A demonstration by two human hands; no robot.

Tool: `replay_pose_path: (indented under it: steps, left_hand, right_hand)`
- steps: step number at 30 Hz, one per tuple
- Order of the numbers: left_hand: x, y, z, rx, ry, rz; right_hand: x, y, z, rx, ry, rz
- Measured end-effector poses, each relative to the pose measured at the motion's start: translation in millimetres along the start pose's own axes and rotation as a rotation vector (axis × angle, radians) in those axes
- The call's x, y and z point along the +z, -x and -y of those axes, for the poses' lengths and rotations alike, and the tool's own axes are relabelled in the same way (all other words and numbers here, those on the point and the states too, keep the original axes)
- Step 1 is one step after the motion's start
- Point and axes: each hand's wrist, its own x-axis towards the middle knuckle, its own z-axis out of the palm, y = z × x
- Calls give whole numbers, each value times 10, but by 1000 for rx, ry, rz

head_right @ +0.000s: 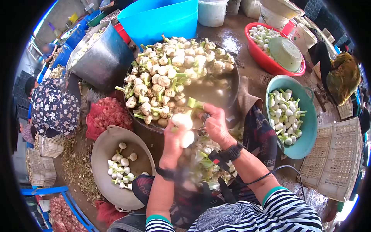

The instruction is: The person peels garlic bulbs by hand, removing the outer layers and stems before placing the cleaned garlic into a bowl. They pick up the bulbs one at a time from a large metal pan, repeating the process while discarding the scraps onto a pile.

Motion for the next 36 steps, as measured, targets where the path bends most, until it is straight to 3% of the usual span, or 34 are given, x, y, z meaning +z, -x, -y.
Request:
replay_pose_path:
  steps: [3,7,10,14,17,18,20,21,23,24,27,28,29,30,32,33,34,35,36]
  left_hand:
    - [-39,25,-36,-228,497,115]
    - [-67,-4,-14,-240,593,105]
    - [-126,-126,118,-90,285,39]
    - [-94,-101,93,-139,139,125]
    - [-58,-125,270,-36,183,-47]
    - [-65,-133,302,-7,5,-81]
    - [-44,-75,316,-90,154,-97]
    - [-29,-47,307,-133,227,-105]
    - [-49,-24,314,-165,350,-24]
    - [-75,-30,330,-196,450,28]
    - [-39,-47,272,-210,626,137]
    - [-79,-39,270,-211,654,192]
    - [-110,-35,267,-208,684,247]
    - [-75,-18,260,-183,771,238]
    - [-87,-28,151,-218,776,268]
    - [-95,-48,119,-237,782,290]
    - [-105,-59,124,-251,716,244]
    - [-99,-57,134,-228,676,263]
    - [-92,-54,136,-206,633,281]
  right_hand:
    - [20,2,-98,207,-256,-17]
    - [-16,-60,-215,336,-466,106]
    - [-21,-7,136,423,-687,83]
    - [-81,-30,-112,143,-336,192]
    - [-76,9,-214,220,-327,78]
    - [-30,34,-236,218,-311,61]
    - [21,66,-229,164,-298,31]
    - [-4,52,-213,272,-345,40]
    - [-30,42,-198,496,-448,65]
    - [43,24,-332,524,-756,-57]
    - [-47,-30,-398,608,-1062,-158]
    - [-166,-33,-550,531,-1043,-150]
    - [-234,-38,-622,553,-1131,-330]
    - [-443,10,-1005,439,-507,-225]
    - [-567,120,-1171,394,222,75]
    - [-530,253,-996,485,339,260]
    - [-514,446,-1245,117,812,495]
    - [-467,479,-866,300,1027,789]
    - [-447,445,-755,314,1065,754]
